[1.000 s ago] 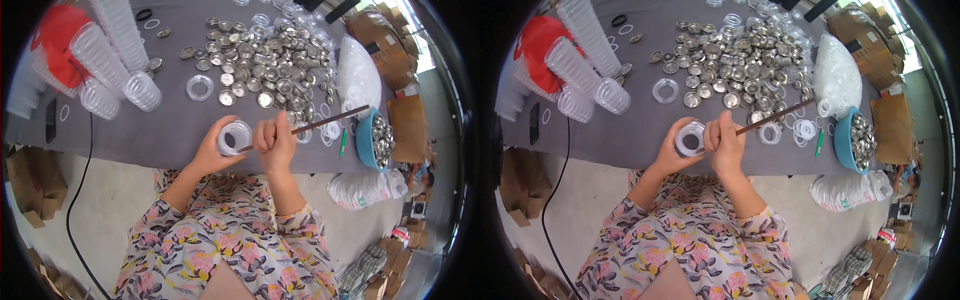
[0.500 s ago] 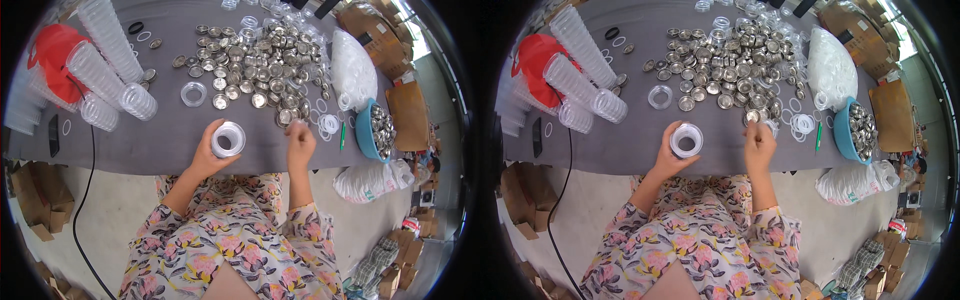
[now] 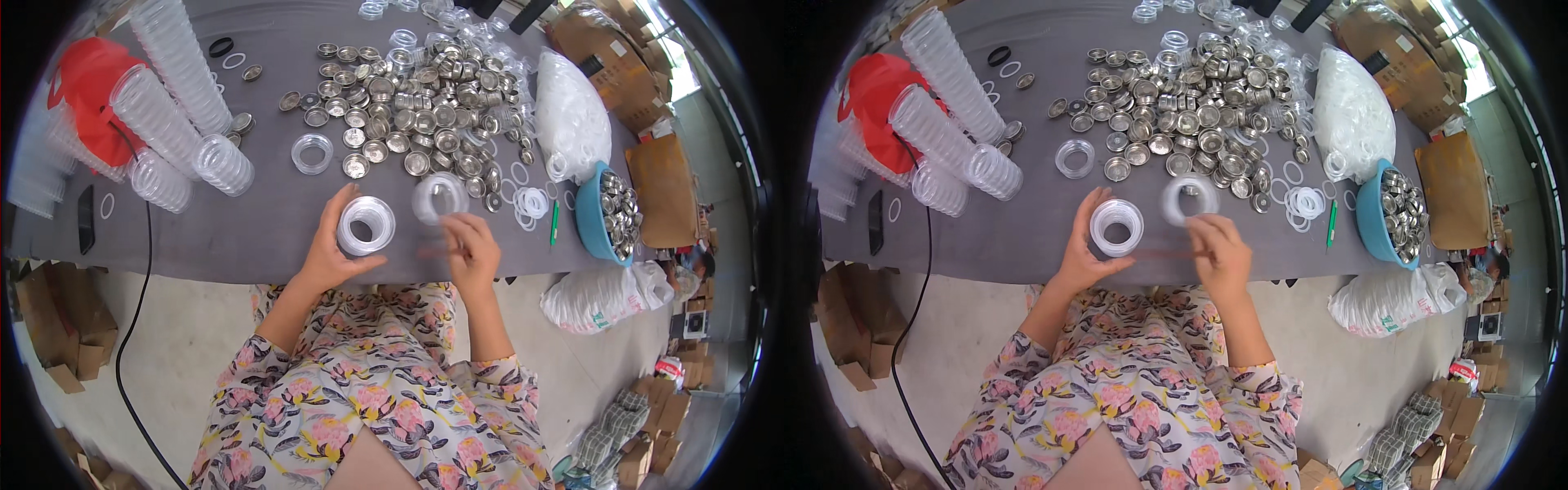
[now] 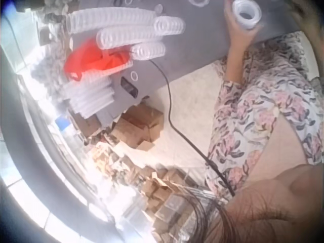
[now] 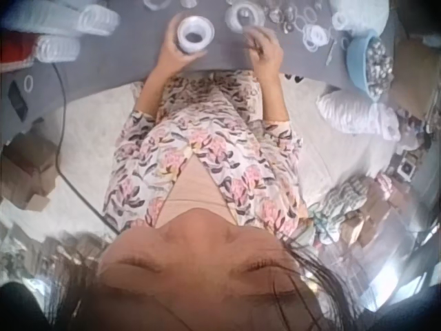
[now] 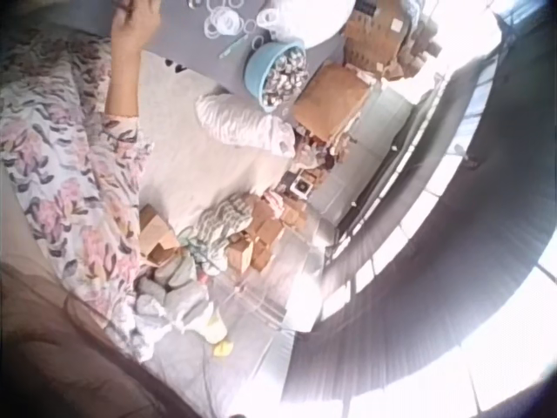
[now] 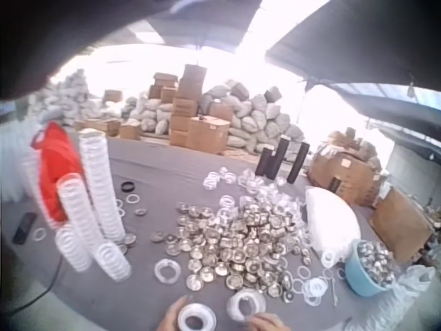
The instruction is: The person assembles small glass jars by inserting white rubber gaskets into the rims and then screwing on metal lids. They use a wooden stick to press the gaskets into place and stack the finished jars. The workspace is cluttered with piles of components and cardboard boxes.
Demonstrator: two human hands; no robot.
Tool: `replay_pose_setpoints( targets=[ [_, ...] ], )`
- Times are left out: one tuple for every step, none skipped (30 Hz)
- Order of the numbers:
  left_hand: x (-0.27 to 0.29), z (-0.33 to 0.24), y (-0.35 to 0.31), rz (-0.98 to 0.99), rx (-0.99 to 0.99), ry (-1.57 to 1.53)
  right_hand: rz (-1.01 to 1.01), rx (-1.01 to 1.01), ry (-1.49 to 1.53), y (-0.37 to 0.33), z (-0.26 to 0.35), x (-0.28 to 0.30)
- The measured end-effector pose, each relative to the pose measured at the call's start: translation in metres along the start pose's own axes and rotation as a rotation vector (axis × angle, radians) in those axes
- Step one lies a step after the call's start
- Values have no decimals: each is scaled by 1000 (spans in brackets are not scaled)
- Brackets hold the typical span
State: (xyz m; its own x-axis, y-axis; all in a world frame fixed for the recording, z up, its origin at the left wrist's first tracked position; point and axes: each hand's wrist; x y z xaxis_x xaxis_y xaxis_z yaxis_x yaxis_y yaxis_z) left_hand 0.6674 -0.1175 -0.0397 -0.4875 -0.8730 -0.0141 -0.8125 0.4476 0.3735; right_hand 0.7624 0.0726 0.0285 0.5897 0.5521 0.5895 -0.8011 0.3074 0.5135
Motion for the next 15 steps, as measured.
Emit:
replay_pose_setpoints(
  targets=[
    [-1,-6,3,-21,-18,-62,88,91,16,5,12,1],
    [0,-13,7,-13,-46,-104,176,181,32,11,22,1],
    [2,-22,12,-7,-74,-145,263,275,51,14,27,-1],
    [4,-28,18,3,-103,-188,308,286,59,15,28,-4],
    [9,-33,22,78,-67,-99,352,296,67,17,28,-7],
    [14,-36,27,150,-32,-10,397,308,73,19,29,-9],
    [18,-37,30,224,3,78,337,300,121,22,31,-10],
    [21,-36,30,194,-36,144,276,290,169,25,34,-9],
    [24,-32,29,159,-75,210,219,282,217,28,36,-10],
    [25,-30,29,126,-113,276,127,203,302,28,37,-8],
    [26,-31,29,108,-135,330,35,123,386,27,36,-4],
    [26,-36,29,98,-154,381,-61,34,466,26,36,-1],
    [25,-40,29,88,-173,433,-97,-29,722,27,37,0],
    [26,-43,30,103,-183,468,-135,-95,978,32,40,1],
    [26,-46,32,117,-196,503,-174,-159,1233,38,43,2]
  ],
)
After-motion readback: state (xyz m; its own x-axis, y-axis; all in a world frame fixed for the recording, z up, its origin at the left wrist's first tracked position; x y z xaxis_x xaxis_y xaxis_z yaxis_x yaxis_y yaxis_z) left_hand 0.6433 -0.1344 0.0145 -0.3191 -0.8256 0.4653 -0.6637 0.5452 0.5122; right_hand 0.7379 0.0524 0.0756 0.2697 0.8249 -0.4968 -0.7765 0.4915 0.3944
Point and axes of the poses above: each hand's wrist, its own y-axis towards the middle knuckle, its own x-axis out of the back of the hand, z = x × y
